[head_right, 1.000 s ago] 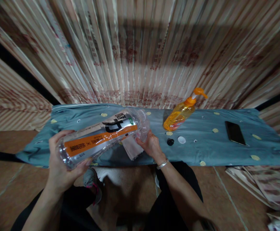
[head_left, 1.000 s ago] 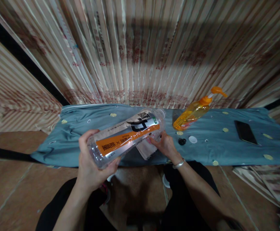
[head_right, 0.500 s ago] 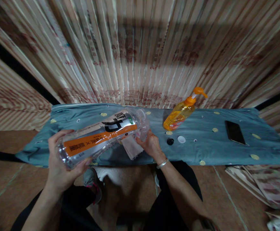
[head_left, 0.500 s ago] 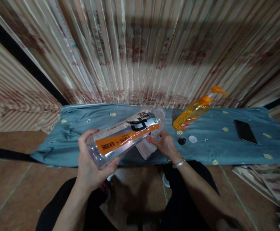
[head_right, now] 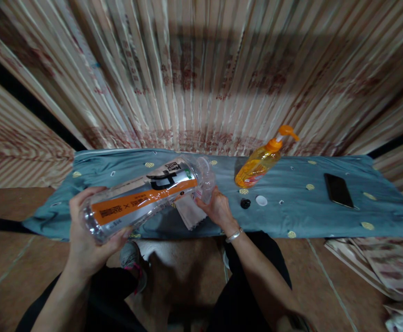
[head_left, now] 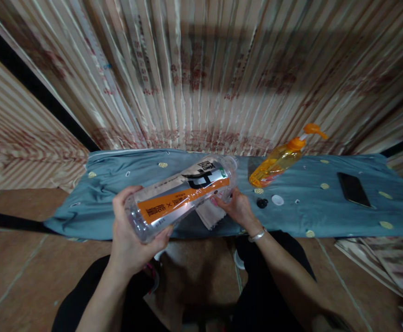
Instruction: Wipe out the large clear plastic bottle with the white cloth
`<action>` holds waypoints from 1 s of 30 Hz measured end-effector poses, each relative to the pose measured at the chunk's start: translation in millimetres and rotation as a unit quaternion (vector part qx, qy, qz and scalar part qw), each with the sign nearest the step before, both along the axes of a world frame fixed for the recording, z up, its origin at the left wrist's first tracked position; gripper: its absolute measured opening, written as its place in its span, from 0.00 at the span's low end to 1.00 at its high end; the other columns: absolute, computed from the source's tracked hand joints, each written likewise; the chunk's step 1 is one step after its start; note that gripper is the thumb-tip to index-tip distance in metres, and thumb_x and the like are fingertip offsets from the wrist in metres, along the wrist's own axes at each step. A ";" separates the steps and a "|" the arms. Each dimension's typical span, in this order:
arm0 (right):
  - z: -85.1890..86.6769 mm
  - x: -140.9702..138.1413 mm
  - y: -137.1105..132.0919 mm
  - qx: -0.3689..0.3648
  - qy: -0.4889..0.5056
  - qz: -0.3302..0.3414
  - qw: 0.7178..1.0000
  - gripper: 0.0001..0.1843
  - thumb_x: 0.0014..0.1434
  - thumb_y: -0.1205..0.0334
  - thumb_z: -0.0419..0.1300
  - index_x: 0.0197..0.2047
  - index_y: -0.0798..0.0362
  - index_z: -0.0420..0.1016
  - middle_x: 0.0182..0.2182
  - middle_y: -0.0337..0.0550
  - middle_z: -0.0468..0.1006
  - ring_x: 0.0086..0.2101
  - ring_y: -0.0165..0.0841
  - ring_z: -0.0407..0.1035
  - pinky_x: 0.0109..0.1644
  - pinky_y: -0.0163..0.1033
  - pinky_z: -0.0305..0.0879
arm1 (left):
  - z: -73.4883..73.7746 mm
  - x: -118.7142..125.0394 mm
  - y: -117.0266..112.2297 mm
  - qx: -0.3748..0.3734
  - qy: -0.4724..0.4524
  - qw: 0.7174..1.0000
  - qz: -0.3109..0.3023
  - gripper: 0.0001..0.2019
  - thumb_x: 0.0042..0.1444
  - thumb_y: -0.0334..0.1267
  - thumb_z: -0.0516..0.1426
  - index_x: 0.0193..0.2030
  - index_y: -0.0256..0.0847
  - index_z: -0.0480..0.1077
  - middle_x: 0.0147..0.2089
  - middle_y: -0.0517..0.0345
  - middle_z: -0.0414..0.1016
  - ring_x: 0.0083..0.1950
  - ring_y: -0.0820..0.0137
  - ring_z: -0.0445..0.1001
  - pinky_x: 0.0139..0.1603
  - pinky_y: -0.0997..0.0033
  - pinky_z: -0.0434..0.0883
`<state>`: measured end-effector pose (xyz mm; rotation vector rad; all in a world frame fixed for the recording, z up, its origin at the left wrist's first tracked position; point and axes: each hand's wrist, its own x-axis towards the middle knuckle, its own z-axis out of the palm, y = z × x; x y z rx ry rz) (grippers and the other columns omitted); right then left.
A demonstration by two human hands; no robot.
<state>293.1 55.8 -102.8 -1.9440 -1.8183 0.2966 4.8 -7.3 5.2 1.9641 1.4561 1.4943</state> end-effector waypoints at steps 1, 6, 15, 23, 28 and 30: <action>-0.5 0.2 -0.1 0.003 0.002 0.001 1.000 0.24 0.59 0.51 0.71 0.51 0.54 0.70 0.35 0.52 0.85 0.37 0.47 0.83 0.40 0.48 0.79 | 0.1 -0.2 -0.1 -0.001 -0.001 1.000 0.002 0.36 0.48 0.53 0.67 0.60 0.46 0.61 0.52 0.48 0.72 0.45 0.53 0.80 0.42 0.48 0.80; 0.2 -0.2 -0.4 0.002 0.013 -0.001 1.000 0.23 0.60 0.51 0.71 0.52 0.53 0.70 0.36 0.52 0.85 0.36 0.46 0.82 0.40 0.47 0.79 | 1.2 -1.2 -1.1 -0.001 0.003 1.000 0.008 0.36 0.48 0.53 0.68 0.60 0.46 0.61 0.53 0.48 0.72 0.46 0.52 0.79 0.42 0.47 0.80; 3.4 -2.2 -0.9 0.005 0.012 -0.012 1.000 0.24 0.58 0.50 0.71 0.50 0.53 0.71 0.34 0.49 0.84 0.36 0.46 0.83 0.37 0.43 0.77 | 2.4 1.2 -1.1 -0.018 -0.017 1.000 0.015 0.36 0.45 0.54 0.68 0.58 0.47 0.61 0.51 0.48 0.73 0.45 0.52 0.79 0.42 0.47 0.80; 9.8 -3.8 -2.0 -0.013 0.017 -0.010 1.000 0.24 0.59 0.51 0.71 0.50 0.56 0.71 0.36 0.53 0.84 0.37 0.46 0.82 0.39 0.44 0.76 | 2.4 1.0 -1.1 -0.011 -0.011 1.000 0.010 0.36 0.47 0.54 0.68 0.59 0.46 0.61 0.51 0.48 0.73 0.45 0.52 0.80 0.41 0.47 0.80; 8.1 -3.7 -2.0 -0.012 0.009 -0.012 1.000 0.23 0.59 0.51 0.71 0.51 0.55 0.70 0.34 0.52 0.84 0.36 0.46 0.82 0.38 0.44 0.76 | 2.6 0.8 -1.4 -0.004 -0.001 1.000 0.009 0.34 0.48 0.53 0.68 0.58 0.46 0.62 0.51 0.47 0.73 0.45 0.52 0.80 0.42 0.47 0.80; 5.9 -3.1 -1.5 -0.004 0.007 -0.009 1.000 0.23 0.59 0.50 0.70 0.50 0.54 0.70 0.34 0.51 0.84 0.35 0.46 0.81 0.37 0.43 0.75 | 2.6 0.7 -1.4 -0.005 0.003 1.000 0.008 0.34 0.48 0.53 0.68 0.58 0.46 0.62 0.52 0.47 0.73 0.45 0.52 0.80 0.42 0.47 0.80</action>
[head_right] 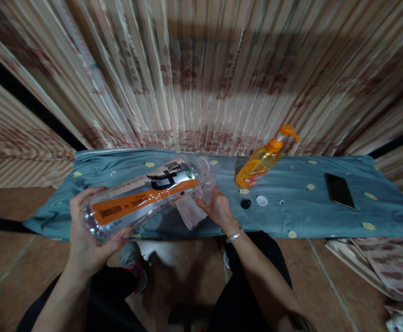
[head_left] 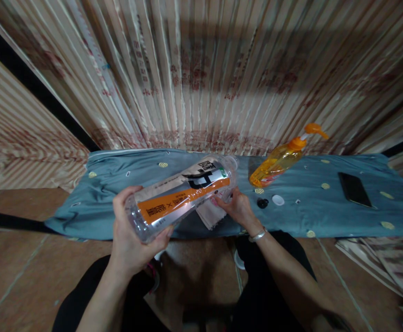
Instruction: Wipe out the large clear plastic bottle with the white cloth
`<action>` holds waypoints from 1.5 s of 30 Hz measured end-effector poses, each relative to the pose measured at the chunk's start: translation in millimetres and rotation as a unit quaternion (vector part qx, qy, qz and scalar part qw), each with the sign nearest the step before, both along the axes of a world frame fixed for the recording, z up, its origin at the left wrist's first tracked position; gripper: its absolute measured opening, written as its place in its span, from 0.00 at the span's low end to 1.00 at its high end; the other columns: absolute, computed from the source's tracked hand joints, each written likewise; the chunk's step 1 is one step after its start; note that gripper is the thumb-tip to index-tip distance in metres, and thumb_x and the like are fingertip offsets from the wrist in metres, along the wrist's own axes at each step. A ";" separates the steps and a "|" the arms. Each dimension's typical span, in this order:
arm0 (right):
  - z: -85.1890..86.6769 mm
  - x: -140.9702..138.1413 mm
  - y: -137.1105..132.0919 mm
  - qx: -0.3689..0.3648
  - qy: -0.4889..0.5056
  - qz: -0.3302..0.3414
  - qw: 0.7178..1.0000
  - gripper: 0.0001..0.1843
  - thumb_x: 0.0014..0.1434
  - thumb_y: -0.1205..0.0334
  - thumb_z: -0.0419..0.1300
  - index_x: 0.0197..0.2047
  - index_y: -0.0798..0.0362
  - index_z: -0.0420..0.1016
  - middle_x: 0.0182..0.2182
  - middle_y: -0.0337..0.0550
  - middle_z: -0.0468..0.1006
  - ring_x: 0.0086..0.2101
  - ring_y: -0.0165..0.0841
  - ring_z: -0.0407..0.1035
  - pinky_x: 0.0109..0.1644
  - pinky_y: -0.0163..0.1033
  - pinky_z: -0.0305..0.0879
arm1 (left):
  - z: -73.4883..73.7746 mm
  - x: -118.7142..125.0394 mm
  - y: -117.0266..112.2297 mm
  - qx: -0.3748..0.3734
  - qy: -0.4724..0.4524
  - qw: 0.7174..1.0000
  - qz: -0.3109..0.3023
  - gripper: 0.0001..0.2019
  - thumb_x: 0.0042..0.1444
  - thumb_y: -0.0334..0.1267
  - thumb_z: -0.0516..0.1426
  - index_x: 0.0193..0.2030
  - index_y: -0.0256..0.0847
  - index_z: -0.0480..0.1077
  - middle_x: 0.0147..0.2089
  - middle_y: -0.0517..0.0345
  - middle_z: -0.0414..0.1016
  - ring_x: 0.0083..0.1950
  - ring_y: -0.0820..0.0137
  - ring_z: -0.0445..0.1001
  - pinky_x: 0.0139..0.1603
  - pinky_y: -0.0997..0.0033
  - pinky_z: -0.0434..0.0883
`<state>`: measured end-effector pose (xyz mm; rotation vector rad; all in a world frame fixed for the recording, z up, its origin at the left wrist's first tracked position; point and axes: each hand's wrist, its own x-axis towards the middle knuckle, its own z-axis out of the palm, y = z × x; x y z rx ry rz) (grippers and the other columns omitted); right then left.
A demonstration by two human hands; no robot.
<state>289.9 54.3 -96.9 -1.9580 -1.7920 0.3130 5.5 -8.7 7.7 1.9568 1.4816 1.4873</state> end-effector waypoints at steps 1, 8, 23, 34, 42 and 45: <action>-1.0 0.3 0.3 0.004 -0.001 0.002 1.000 0.24 0.59 0.49 0.70 0.50 0.54 0.71 0.33 0.51 0.84 0.35 0.46 0.82 0.37 0.43 0.75 | -0.1 0.0 0.1 -0.001 0.000 1.000 0.002 0.34 0.47 0.53 0.68 0.58 0.46 0.62 0.53 0.47 0.73 0.46 0.51 0.80 0.42 0.47 0.80; -3.1 2.1 1.2 0.006 -0.004 0.003 1.000 0.23 0.59 0.50 0.70 0.49 0.55 0.71 0.33 0.50 0.84 0.35 0.46 0.82 0.36 0.43 0.75 | -1.6 -0.5 0.2 -0.012 -0.008 1.000 0.005 0.36 0.47 0.54 0.68 0.60 0.47 0.61 0.53 0.47 0.72 0.47 0.52 0.79 0.43 0.47 0.80; -5.6 0.8 0.5 0.020 0.008 0.003 1.000 0.24 0.59 0.50 0.70 0.52 0.54 0.71 0.34 0.50 0.84 0.36 0.46 0.82 0.37 0.44 0.76 | 0.1 1.5 0.9 -0.008 -0.017 1.000 0.000 0.36 0.46 0.54 0.68 0.59 0.47 0.60 0.51 0.47 0.74 0.45 0.52 0.80 0.42 0.46 0.81; -2.1 0.3 0.2 0.000 0.022 0.001 1.000 0.23 0.58 0.51 0.70 0.50 0.53 0.71 0.35 0.53 0.84 0.36 0.49 0.82 0.38 0.47 0.77 | -1.8 -1.0 0.5 0.010 0.005 1.000 -0.004 0.35 0.49 0.54 0.67 0.59 0.45 0.61 0.53 0.46 0.71 0.47 0.52 0.79 0.43 0.47 0.80; 3.9 -2.6 -1.2 -0.014 0.013 -0.008 1.000 0.23 0.59 0.51 0.70 0.50 0.54 0.70 0.34 0.51 0.84 0.37 0.48 0.83 0.39 0.45 0.77 | -0.9 -0.6 -0.7 -0.002 -0.013 1.000 -0.004 0.35 0.48 0.54 0.68 0.60 0.47 0.61 0.52 0.47 0.72 0.46 0.52 0.79 0.42 0.47 0.80; 4.2 -2.1 -1.4 -0.010 0.011 -0.004 1.000 0.23 0.60 0.51 0.70 0.50 0.55 0.70 0.35 0.53 0.85 0.38 0.48 0.83 0.39 0.45 0.77 | -1.4 0.0 0.1 -0.001 -0.015 1.000 0.002 0.35 0.48 0.54 0.68 0.59 0.47 0.61 0.53 0.46 0.72 0.48 0.51 0.79 0.44 0.45 0.80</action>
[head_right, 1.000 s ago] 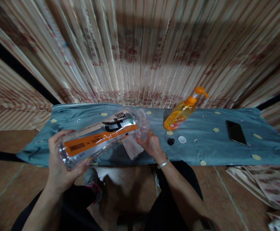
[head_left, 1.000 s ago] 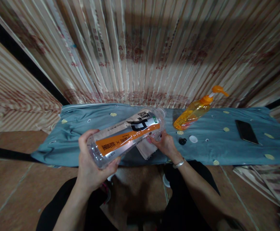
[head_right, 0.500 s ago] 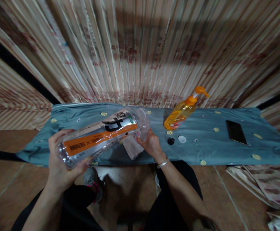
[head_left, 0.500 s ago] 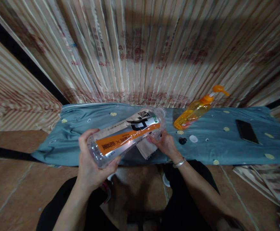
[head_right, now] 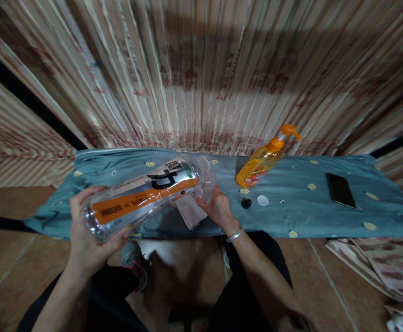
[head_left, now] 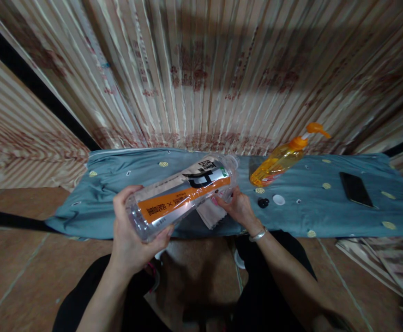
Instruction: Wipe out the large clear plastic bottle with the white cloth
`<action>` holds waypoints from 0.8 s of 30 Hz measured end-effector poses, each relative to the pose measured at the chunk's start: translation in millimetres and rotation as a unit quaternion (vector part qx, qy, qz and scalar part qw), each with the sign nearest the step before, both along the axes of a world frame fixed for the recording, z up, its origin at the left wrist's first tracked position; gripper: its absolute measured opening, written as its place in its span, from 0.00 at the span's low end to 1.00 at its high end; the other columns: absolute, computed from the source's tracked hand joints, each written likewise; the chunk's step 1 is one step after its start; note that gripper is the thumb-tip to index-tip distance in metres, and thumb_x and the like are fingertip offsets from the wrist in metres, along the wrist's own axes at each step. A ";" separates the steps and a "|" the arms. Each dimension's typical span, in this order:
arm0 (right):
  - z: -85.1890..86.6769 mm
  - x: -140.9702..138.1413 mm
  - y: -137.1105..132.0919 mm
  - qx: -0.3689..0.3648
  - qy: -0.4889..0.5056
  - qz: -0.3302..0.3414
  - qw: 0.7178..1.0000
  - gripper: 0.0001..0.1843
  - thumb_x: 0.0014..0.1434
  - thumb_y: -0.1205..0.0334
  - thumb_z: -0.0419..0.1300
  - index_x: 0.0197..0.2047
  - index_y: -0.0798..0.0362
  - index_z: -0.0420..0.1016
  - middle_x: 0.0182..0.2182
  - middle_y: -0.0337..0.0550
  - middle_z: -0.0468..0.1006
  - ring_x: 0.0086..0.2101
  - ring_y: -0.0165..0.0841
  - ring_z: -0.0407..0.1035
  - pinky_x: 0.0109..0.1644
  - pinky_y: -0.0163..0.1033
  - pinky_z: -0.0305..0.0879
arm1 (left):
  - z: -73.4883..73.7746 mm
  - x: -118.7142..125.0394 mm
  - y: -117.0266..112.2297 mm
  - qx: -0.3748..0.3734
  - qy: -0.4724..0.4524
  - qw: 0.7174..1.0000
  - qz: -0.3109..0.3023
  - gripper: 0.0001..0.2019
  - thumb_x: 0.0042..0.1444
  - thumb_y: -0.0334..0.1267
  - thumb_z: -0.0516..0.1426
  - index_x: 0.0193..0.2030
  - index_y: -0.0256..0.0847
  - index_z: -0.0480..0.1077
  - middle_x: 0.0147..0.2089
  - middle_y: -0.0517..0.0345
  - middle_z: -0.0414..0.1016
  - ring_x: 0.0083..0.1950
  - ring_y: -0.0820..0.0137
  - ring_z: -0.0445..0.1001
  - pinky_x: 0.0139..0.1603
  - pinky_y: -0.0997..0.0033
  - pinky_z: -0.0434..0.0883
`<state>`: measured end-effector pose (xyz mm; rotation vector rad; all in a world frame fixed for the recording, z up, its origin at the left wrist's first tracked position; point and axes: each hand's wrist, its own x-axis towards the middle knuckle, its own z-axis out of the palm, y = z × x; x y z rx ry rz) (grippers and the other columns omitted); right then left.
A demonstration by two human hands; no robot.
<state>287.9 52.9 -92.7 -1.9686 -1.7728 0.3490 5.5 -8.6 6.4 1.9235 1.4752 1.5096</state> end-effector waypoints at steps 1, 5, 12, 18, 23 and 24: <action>-0.3 0.3 0.0 0.003 0.000 0.003 1.000 0.23 0.60 0.52 0.70 0.51 0.55 0.70 0.36 0.53 0.85 0.38 0.48 0.83 0.40 0.46 0.78 | -0.1 0.1 0.3 0.001 0.001 1.000 0.001 0.35 0.48 0.55 0.68 0.59 0.47 0.61 0.54 0.46 0.72 0.48 0.51 0.79 0.45 0.45 0.80; -3.1 2.2 0.6 0.010 0.002 0.007 1.000 0.25 0.60 0.49 0.70 0.52 0.56 0.71 0.36 0.53 0.85 0.36 0.48 0.83 0.38 0.45 0.77 | -0.1 -0.9 1.0 0.004 0.016 1.000 -0.003 0.35 0.48 0.54 0.68 0.58 0.46 0.61 0.52 0.47 0.73 0.47 0.52 0.80 0.43 0.47 0.80; -9.1 6.7 1.3 0.042 -0.003 0.030 0.999 0.29 0.59 0.45 0.70 0.52 0.60 0.73 0.36 0.55 0.85 0.36 0.47 0.82 0.36 0.41 0.74 | -1.6 -3.5 0.2 0.018 0.029 0.999 -0.006 0.35 0.49 0.54 0.68 0.59 0.45 0.62 0.52 0.47 0.72 0.45 0.53 0.80 0.42 0.48 0.80; -12.8 11.0 1.4 0.058 -0.010 0.047 0.997 0.29 0.61 0.42 0.68 0.52 0.58 0.72 0.35 0.53 0.85 0.34 0.45 0.81 0.34 0.40 0.71 | -2.4 -3.5 -0.1 0.014 0.021 1.000 -0.011 0.36 0.50 0.54 0.68 0.61 0.45 0.61 0.51 0.49 0.73 0.44 0.54 0.80 0.40 0.50 0.80; -12.7 10.3 0.9 0.046 -0.002 0.032 0.998 0.27 0.60 0.44 0.69 0.50 0.56 0.71 0.35 0.54 0.85 0.36 0.47 0.82 0.36 0.41 0.73 | -2.3 -3.6 0.4 0.021 0.025 0.999 -0.006 0.35 0.49 0.55 0.68 0.60 0.45 0.62 0.51 0.48 0.73 0.43 0.54 0.79 0.39 0.51 0.80; -12.1 9.6 0.7 0.038 0.005 0.030 0.999 0.28 0.60 0.44 0.69 0.51 0.57 0.71 0.36 0.54 0.85 0.37 0.48 0.82 0.37 0.42 0.74 | -2.3 -3.5 0.4 0.022 0.026 0.999 -0.006 0.35 0.49 0.55 0.68 0.60 0.45 0.62 0.52 0.48 0.72 0.43 0.54 0.79 0.39 0.50 0.80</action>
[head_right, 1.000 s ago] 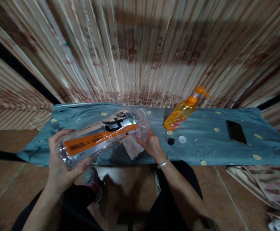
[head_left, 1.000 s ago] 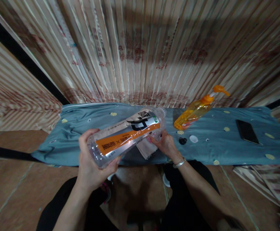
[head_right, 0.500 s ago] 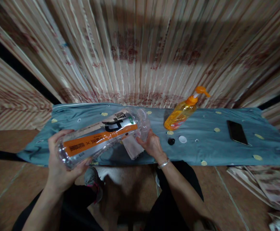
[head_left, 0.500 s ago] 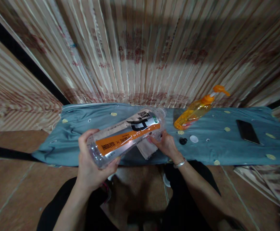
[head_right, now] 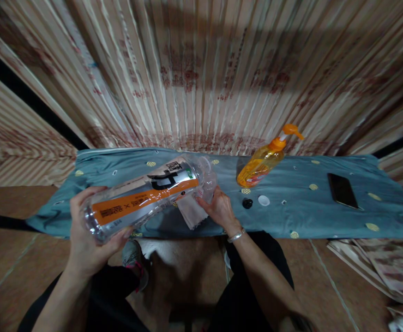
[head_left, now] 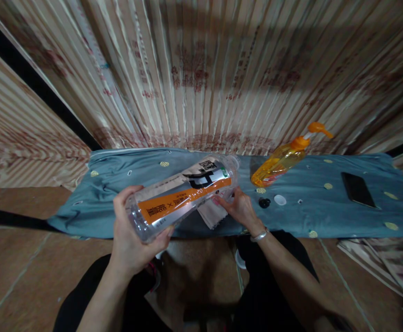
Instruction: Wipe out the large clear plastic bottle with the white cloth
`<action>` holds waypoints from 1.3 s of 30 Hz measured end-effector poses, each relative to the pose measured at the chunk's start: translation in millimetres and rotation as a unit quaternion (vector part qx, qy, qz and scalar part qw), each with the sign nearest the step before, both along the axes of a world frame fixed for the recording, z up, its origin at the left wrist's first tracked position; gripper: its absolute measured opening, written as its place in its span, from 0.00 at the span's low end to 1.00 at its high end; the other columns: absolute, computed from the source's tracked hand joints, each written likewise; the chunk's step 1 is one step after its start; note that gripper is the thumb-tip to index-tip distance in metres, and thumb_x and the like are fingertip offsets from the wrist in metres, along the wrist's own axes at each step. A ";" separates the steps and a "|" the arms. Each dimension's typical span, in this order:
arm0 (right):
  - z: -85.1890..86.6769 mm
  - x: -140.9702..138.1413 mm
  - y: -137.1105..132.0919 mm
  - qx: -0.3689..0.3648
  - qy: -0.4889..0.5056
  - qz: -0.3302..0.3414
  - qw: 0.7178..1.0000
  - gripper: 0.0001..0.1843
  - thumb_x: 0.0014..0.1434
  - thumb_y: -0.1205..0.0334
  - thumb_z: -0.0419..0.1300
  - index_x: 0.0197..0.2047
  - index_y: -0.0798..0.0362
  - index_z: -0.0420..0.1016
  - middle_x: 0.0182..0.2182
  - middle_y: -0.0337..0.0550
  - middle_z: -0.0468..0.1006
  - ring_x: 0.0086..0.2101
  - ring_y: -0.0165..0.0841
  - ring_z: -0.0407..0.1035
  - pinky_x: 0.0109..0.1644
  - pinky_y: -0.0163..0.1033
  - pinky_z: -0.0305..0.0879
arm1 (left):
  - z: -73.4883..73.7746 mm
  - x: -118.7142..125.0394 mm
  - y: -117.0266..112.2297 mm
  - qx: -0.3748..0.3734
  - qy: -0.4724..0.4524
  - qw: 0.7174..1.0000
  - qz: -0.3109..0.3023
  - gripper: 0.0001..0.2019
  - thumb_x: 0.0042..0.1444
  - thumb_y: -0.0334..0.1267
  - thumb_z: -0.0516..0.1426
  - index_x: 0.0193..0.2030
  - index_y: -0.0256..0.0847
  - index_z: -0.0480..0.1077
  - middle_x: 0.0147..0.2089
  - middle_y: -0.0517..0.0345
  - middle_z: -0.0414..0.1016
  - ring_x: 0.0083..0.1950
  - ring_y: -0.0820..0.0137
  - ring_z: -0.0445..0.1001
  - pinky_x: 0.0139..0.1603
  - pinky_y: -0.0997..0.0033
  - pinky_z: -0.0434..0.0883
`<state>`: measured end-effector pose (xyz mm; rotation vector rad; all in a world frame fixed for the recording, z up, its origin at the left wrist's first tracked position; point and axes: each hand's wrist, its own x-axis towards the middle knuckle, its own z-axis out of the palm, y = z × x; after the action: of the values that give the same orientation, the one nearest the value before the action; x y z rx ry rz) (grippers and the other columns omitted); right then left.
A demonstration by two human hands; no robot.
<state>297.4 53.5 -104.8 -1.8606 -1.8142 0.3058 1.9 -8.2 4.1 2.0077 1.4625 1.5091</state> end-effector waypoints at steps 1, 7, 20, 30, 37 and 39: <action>0.7 -0.8 -0.3 -0.007 0.009 -0.002 1.000 0.29 0.60 0.44 0.69 0.52 0.58 0.70 0.36 0.55 0.85 0.37 0.49 0.83 0.38 0.44 0.75 | 0.0 0.1 0.0 0.001 0.000 1.000 0.000 0.35 0.49 0.55 0.68 0.60 0.45 0.62 0.52 0.48 0.72 0.44 0.54 0.79 0.39 0.50 0.80; 1.6 -3.5 -0.7 -0.003 0.047 -0.022 0.999 0.39 0.58 0.47 0.70 0.64 0.57 0.61 0.41 0.57 0.86 0.38 0.52 0.83 0.40 0.50 0.78 | 0.0 0.6 0.0 -0.006 -0.008 1.000 -0.009 0.36 0.49 0.54 0.68 0.61 0.46 0.61 0.50 0.49 0.72 0.43 0.55 0.79 0.39 0.51 0.80; 7.5 -4.3 -0.3 -0.025 0.023 -0.009 0.999 0.28 0.60 0.51 0.70 0.56 0.58 0.70 0.40 0.57 0.86 0.41 0.50 0.83 0.44 0.48 0.78 | 1.8 0.3 -1.4 -0.002 0.000 1.000 -0.006 0.35 0.50 0.53 0.67 0.60 0.45 0.61 0.53 0.48 0.71 0.44 0.54 0.79 0.40 0.50 0.80; 4.9 -2.7 0.3 -0.010 0.023 -0.004 1.000 0.29 0.59 0.48 0.69 0.55 0.57 0.70 0.38 0.56 0.85 0.39 0.49 0.83 0.40 0.46 0.77 | 2.8 0.8 -1.7 -0.018 -0.016 1.000 0.001 0.36 0.48 0.54 0.68 0.60 0.46 0.61 0.52 0.48 0.72 0.44 0.54 0.79 0.41 0.48 0.79; -0.5 -0.9 1.4 0.006 0.027 -0.002 1.000 0.26 0.59 0.48 0.69 0.54 0.52 0.70 0.37 0.52 0.85 0.37 0.49 0.82 0.40 0.49 0.77 | 3.8 2.4 -1.7 -0.035 -0.023 0.999 0.004 0.36 0.47 0.54 0.68 0.59 0.46 0.61 0.48 0.50 0.73 0.41 0.55 0.79 0.38 0.50 0.80; -1.4 -1.1 1.5 0.010 0.022 -0.003 1.000 0.26 0.59 0.47 0.69 0.54 0.53 0.70 0.37 0.53 0.85 0.37 0.48 0.82 0.40 0.48 0.77 | 3.6 2.5 -1.5 -0.033 -0.022 0.999 0.004 0.36 0.47 0.54 0.68 0.59 0.46 0.61 0.48 0.51 0.73 0.41 0.55 0.79 0.38 0.51 0.80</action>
<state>296.3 55.0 -106.3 -1.8313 -1.7762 0.3227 4.5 -9.7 7.7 1.9200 1.4855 1.4788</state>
